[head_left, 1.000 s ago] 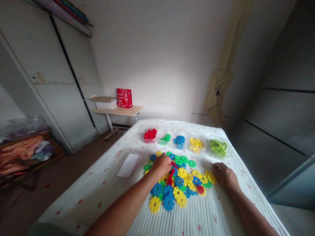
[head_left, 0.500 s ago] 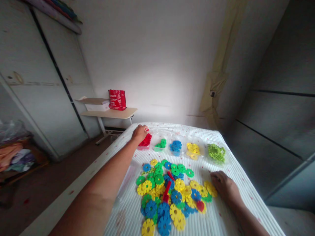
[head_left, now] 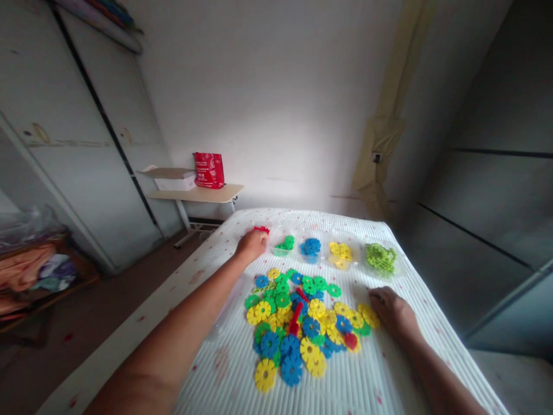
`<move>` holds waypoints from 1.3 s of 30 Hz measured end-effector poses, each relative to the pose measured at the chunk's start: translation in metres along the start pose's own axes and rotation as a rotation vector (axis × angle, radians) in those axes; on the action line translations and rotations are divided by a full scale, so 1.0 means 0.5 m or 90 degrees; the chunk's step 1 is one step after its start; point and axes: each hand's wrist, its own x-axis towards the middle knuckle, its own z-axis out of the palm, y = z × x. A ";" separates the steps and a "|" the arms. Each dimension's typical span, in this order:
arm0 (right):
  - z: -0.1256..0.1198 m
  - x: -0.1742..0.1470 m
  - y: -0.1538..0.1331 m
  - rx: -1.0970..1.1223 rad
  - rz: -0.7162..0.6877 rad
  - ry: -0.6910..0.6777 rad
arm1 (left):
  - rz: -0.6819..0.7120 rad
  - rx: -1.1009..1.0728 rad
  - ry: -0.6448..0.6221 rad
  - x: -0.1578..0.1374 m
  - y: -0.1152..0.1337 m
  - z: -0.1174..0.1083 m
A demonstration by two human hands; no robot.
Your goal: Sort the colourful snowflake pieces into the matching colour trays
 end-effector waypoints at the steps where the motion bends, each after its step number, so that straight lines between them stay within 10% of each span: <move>1: 0.000 0.000 0.000 -0.003 -0.002 0.000 | 0.018 -0.002 -0.017 -0.015 0.013 0.003; 14: 0.001 -0.002 -0.003 -0.004 0.003 0.029 | 0.118 0.056 -0.229 -0.215 0.177 0.062; 39: 0.006 -0.001 0.001 -0.005 0.002 0.028 | 0.243 -0.075 -0.193 -0.125 0.131 0.139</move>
